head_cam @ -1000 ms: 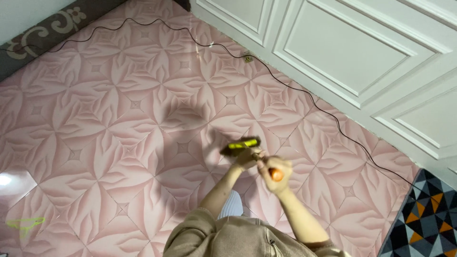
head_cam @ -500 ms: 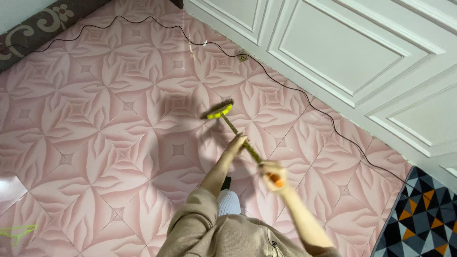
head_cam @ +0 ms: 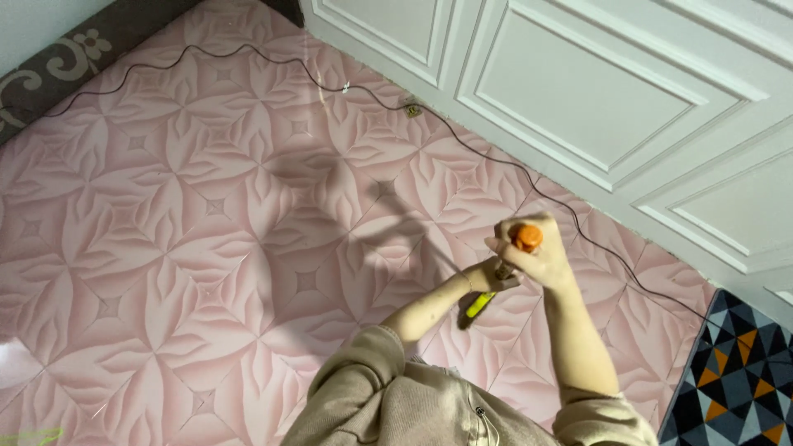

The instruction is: Sweeping the floor with a broom.

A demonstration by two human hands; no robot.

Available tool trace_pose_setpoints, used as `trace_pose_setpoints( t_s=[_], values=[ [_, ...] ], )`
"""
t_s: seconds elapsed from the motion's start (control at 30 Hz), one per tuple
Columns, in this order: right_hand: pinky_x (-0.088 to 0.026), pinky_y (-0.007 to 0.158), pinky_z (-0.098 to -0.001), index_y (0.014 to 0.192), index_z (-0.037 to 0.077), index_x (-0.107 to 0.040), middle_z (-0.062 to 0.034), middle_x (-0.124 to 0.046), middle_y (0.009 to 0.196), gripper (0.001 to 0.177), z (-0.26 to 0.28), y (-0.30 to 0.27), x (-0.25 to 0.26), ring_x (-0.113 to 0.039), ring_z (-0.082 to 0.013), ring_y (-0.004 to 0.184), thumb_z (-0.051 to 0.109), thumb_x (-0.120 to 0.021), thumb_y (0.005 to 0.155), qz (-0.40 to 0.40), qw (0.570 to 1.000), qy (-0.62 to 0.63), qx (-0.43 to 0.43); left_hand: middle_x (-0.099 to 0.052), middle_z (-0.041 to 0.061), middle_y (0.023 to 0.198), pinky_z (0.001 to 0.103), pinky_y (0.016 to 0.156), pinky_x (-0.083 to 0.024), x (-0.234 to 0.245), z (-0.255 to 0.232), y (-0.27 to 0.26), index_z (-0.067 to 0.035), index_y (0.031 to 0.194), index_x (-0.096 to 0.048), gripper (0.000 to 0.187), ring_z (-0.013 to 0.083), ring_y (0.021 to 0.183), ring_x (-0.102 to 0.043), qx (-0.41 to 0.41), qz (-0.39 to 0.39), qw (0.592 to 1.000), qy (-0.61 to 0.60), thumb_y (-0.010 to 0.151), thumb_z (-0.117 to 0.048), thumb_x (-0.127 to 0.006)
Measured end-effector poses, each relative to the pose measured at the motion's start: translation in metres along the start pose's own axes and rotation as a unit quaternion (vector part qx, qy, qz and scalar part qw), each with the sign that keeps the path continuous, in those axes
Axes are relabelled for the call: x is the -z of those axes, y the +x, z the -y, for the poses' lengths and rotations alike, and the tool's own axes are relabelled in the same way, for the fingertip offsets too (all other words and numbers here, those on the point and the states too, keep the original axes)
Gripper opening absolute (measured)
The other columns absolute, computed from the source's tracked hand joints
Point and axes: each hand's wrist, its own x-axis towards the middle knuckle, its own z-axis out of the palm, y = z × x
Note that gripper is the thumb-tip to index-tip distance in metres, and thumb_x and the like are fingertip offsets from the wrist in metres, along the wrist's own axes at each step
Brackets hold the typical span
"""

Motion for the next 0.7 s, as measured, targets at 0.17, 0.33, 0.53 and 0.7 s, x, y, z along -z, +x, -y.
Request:
trace_pose_setpoints(
  t_s=[0.17, 0.33, 0.53, 0.7],
  values=[
    [-0.031, 0.042, -0.0301, 0.054, 0.003, -0.045, -0.004, -0.047, 0.049, 0.033, -0.043, -0.021, 0.0, -0.04, -0.0142, 0.039, 0.0, -0.063, 0.081, -0.106, 0.978, 0.174, 0.043, -0.065, 0.009, 0.069, 0.041, 0.066, -0.051, 0.02, 0.088, 0.0, -0.011, 0.088, -0.066, 0.027, 0.0235, 0.063, -0.062, 0.061, 0.062, 0.975, 0.203, 0.096, -0.037, -0.066],
    [-0.037, 0.044, -0.0327, 0.061, 0.0, -0.051, -0.0071, -0.05, 0.052, 0.025, -0.129, -0.036, -0.042, -0.045, -0.0178, 0.042, -0.001, -0.065, 0.083, -0.165, 0.935, 0.286, 0.128, -0.067, 0.016, 0.067, 0.045, 0.058, -0.053, 0.081, 0.163, -0.042, -0.008, 0.077, -0.063, 0.031, 0.0277, 0.058, -0.065, 0.177, 0.065, 0.936, 0.298, 0.097, -0.031, -0.058],
    [-0.04, 0.054, -0.0355, 0.063, 0.0, -0.054, -0.0089, -0.054, 0.058, 0.049, -0.171, -0.057, -0.114, -0.05, -0.0212, 0.052, 0.037, -0.07, 0.091, -0.112, 0.932, 0.307, 0.156, -0.072, 0.018, 0.085, 0.049, 0.074, -0.052, 0.149, 0.148, -0.097, -0.01, 0.084, -0.068, 0.015, 0.0359, 0.079, -0.07, 0.259, 0.05, 0.909, 0.324, 0.089, -0.025, -0.067],
    [-0.043, 0.056, -0.0331, 0.066, 0.005, -0.057, -0.0078, -0.06, 0.07, 0.044, -0.198, -0.084, -0.151, -0.056, -0.0197, 0.063, 0.037, -0.063, 0.097, -0.042, 0.977, 0.156, 0.136, -0.072, 0.017, 0.09, 0.045, 0.075, -0.054, 0.172, 0.203, -0.134, -0.009, 0.088, -0.071, 0.027, 0.0366, 0.087, -0.069, 0.147, 0.028, 0.912, 0.382, 0.063, -0.009, -0.081]
  ],
)
